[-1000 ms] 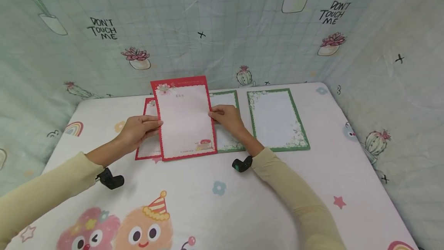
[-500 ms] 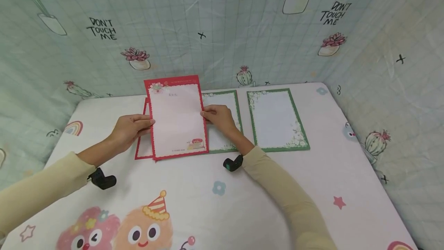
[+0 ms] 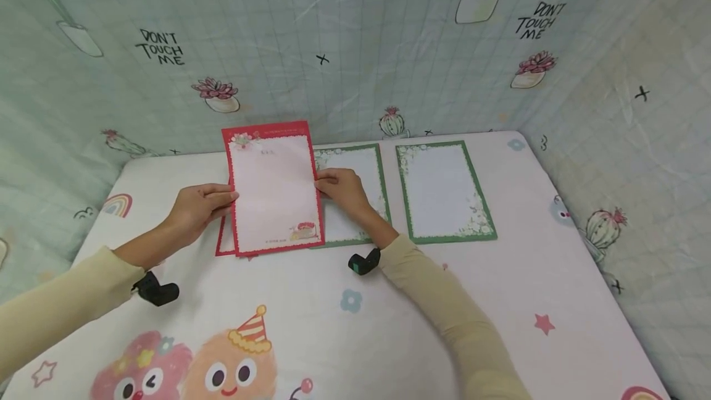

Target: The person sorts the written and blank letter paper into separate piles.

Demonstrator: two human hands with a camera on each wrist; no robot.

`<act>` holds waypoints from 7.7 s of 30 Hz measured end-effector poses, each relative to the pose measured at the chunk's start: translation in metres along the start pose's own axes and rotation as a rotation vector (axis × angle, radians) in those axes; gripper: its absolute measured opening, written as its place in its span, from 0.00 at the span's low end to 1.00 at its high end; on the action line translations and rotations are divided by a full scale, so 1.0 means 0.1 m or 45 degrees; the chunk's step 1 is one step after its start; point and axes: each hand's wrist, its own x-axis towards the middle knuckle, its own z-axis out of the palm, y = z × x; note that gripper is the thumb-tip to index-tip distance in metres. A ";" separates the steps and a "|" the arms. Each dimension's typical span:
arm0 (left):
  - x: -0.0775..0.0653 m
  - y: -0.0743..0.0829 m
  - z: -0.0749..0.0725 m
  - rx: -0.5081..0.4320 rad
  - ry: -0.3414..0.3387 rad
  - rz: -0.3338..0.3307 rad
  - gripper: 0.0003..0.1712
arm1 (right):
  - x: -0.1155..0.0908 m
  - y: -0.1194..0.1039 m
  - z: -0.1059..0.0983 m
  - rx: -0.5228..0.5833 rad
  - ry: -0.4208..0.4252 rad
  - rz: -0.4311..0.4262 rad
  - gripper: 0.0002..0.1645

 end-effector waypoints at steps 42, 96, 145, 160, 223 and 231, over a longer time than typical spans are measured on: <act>0.04 -0.13 -0.21 -0.029 0.063 -0.024 0.32 | 0.12 0.13 0.27 0.166 -0.005 0.108 0.15; 0.30 -0.34 -0.32 -0.126 0.057 0.027 0.31 | 0.31 0.13 0.34 0.198 0.016 0.192 0.13; 0.32 -0.36 -0.47 0.346 -0.064 0.015 0.32 | 0.38 -0.02 0.46 -0.359 -0.070 0.183 0.17; 0.33 -0.41 -0.43 0.455 -0.031 0.039 0.30 | 0.32 -0.23 0.39 -0.645 -0.146 0.235 0.18; 0.33 0.02 0.88 0.044 -0.498 0.030 0.29 | -0.46 0.00 -1.24 -0.734 -0.084 0.216 0.24; 0.45 0.07 0.99 -0.029 -0.489 -0.033 0.24 | -0.44 0.01 -1.21 -0.723 -0.068 0.215 0.21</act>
